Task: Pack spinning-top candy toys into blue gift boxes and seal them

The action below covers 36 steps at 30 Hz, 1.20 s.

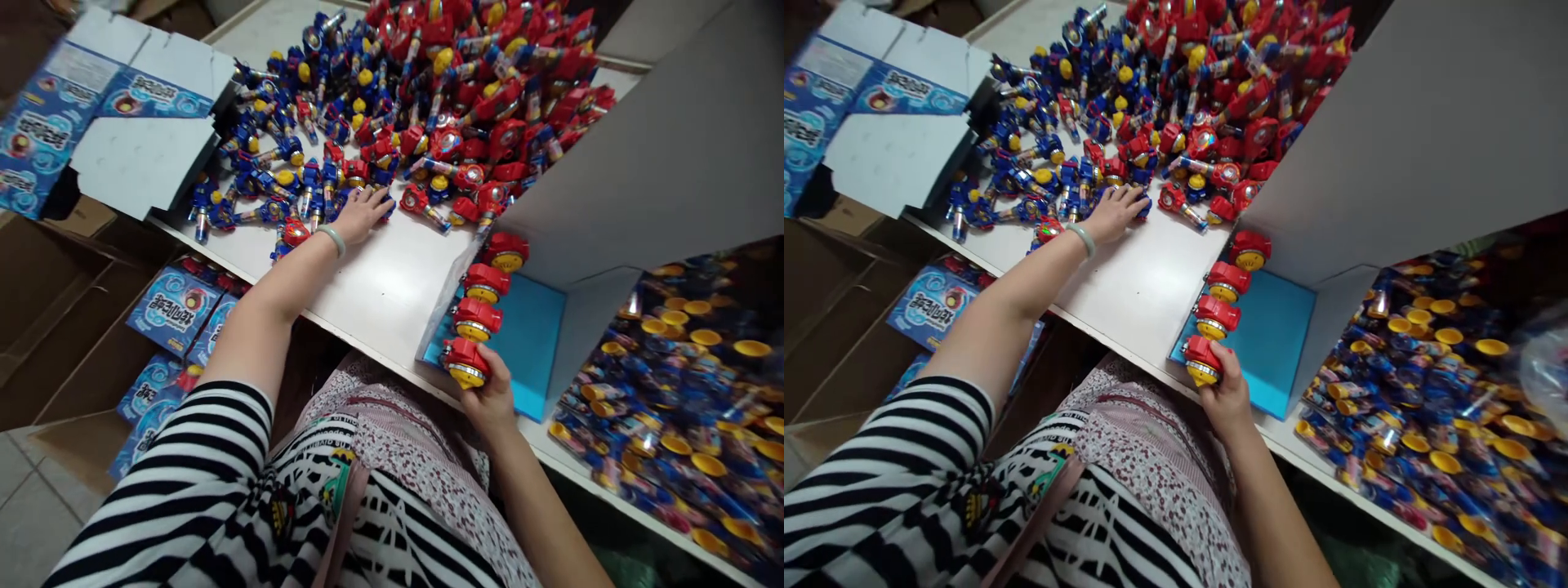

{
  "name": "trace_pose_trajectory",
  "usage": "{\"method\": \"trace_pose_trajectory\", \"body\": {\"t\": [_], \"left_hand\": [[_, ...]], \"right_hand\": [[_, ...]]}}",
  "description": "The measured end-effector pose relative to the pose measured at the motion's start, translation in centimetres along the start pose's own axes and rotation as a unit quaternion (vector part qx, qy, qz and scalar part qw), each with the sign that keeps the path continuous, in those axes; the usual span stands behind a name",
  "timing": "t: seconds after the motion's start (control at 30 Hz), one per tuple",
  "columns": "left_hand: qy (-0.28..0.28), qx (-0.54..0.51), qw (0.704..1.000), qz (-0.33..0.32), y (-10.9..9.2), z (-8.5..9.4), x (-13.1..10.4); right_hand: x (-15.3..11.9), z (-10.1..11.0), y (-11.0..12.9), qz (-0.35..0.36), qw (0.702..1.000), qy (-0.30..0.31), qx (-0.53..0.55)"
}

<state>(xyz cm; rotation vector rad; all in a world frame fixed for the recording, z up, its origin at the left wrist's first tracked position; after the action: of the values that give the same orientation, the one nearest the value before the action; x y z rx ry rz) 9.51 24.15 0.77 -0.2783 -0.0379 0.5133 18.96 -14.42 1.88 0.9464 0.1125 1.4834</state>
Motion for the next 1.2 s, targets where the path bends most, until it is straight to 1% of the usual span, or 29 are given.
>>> {"method": "trace_pose_trajectory", "body": {"t": [0.07, 0.1, 0.13, 0.17, 0.2, 0.27, 0.3, 0.33, 0.37, 0.4, 0.43, 0.47, 0.53, 0.6, 0.63, 0.67, 0.73, 0.8, 0.87, 0.9, 0.93, 0.97, 1.0, 1.03, 1.07, 1.1, 1.13, 1.17, 1.2], "left_hand": [[-0.010, 0.004, 1.000, 0.012, -0.2, -0.3, 0.8], [-0.018, 0.001, 1.000, 0.019, -0.3, -0.4, 1.0], [-0.027, -0.008, 0.999, 0.025, -0.4, -0.4, 1.0], [-0.034, -0.022, 0.999, 0.027, -0.4, -0.3, 0.9], [-0.042, -0.042, 0.998, 0.030, -0.5, -0.1, 0.7], [-0.075, -0.094, 0.992, 0.039, -0.4, 0.9, 0.2], [-0.098, -0.119, 0.987, 0.042, -0.3, 1.6, 0.1], [-0.118, -0.137, 0.983, 0.037, -0.4, 2.4, 0.0], [-0.130, -0.144, 0.981, 0.025, -0.6, 3.1, 0.1], [-0.128, -0.139, 0.982, 0.008, -1.0, 3.6, 0.4], [-0.108, -0.124, 0.986, -0.010, -1.5, 3.7, 0.9], [-0.076, -0.103, 0.992, -0.018, -2.0, 3.5, 1.4], [0.000, -0.059, 0.998, 0.000, -2.7, 2.3, 2.5], [0.053, -0.032, 0.997, 0.037, -2.9, 0.9, 3.4], [0.061, -0.026, 0.997, 0.048, -2.9, 0.4, 3.7], [0.058, -0.025, 0.997, 0.052, -2.9, 0.0, 4.0], [0.036, -0.034, 0.998, 0.038, -2.9, -0.3, 4.3], [0.007, -0.075, 0.997, 0.008, -3.2, 0.0, 3.9], [-0.051, -0.172, 0.984, 0.000, -3.9, 1.1, 2.8], [-0.088, -0.238, 0.967, 0.004, -4.6, 1.8, 2.1], [-0.121, -0.306, 0.944, 0.005, -5.6, 2.6, 1.3], [-0.142, -0.367, 0.919, -0.001, -7.0, 3.3, 0.6], [-0.147, -0.417, 0.897, -0.021, -8.7, 4.1, 0.1], [-0.138, -0.450, 0.881, -0.054, -10.6, 4.9, -0.3], [-0.122, -0.466, 0.871, -0.091, -12.3, 5.9, -0.6], [-0.110, -0.466, 0.869, -0.125, -13.4, 6.8, -0.9], [-0.107, -0.452, 0.874, -0.146, -13.7, 7.8, -1.2], [-0.117, -0.428, 0.884, -0.147, -13.1, 8.7, -1.6], [-0.136, -0.395, 0.900, -0.126, -11.7, 9.4, -2.1]], "right_hand": [[0.2, 1.0, -0.2, -0.030, 0.996, 0.082, 0.024], [0.2, 1.8, -0.3, -0.049, 0.990, 0.125, 0.041], [0.3, 2.9, -0.4, -0.066, 0.985, 0.149, 0.064], [0.6, 4.4, -0.5, -0.081, 0.983, 0.140, 0.091], [1.1, 6.1, -0.6, -0.098, 0.983, 0.098, 0.117], [2.7, 9.3, -0.8, -0.132, 0.980, -0.029, 0.147], [3.9, 10.1, -0.7, -0.142, 0.976, -0.071, 0.150], [5.5, 10.2, -0.4, -0.145, 0.975, -0.084, 0.146], [7.5, 9.7, 0.0, -0.137, 0.978, -0.071, 0.139], [9.9, 8.7, 0.5, -0.114, 0.983, -0.036, 0.143], [12.2, 7.5, 0.9, -0.090, 0.986, -0.007, 0.139], [14.5, 6.3, 1.3, -0.069, 0.988, 0.007, 0.138], [18.4, 4.1, 1.7, -0.041, 0.988, 0.025, 0.150], [20.9, 2.5, 2.2, -0.023, 0.985, 0.046, 0.164], [21.6, 2.0, 2.3, -0.016, 0.984, 0.061, 0.164], [21.9, 1.7, 2.4, -0.009, 0.985, 0.077, 0.157], [21.6, 1.9, 2.1, 0.000, 0.986, 0.101, 0.131], [20.9, 2.6, 0.9, -0.003, 0.989, 0.101, 0.105], [20.6, 3.2, -0.9, -0.019, 0.992, 0.076, 0.097], [20.8, 3.2, -1.8, -0.029, 0.993, 0.063, 0.099], [21.1, 2.9, -2.4, -0.036, 0.992, 0.057, 0.102], [21.5, 2.4, -2.6, -0.039, 0.992, 0.058, 0.107], [22.0, 1.8, -2.5, -0.040, 0.991, 0.062, 0.110], [22.3, 1.4, -2.1, -0.040, 0.991, 0.061, 0.109], [22.5, 1.3, -1.5, -0.036, 0.993, 0.049, 0.101], [22.5, 1.7, -0.8, -0.028, 0.995, 0.027, 0.086], [22.1, 2.7, 0.0, -0.016, 0.998, -0.008, 0.066], [21.4, 4.3, 0.7, -0.002, 0.998, -0.050, 0.040], [20.3, 6.2, 1.0, 0.009, 0.995, -0.096, 0.012]]}}
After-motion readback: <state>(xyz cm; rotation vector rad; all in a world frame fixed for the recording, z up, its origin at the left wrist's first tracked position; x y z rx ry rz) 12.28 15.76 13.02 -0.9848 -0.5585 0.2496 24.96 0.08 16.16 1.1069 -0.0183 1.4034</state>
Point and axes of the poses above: each hand's wrist, its own x-axis towards the middle knuckle, its own z-axis out of the back of the hand, y = z × x, the point moved 6 cm from there along x, towards the middle knuckle, and after that the axes turned 8 degrees about y, right-handed, at the moved point
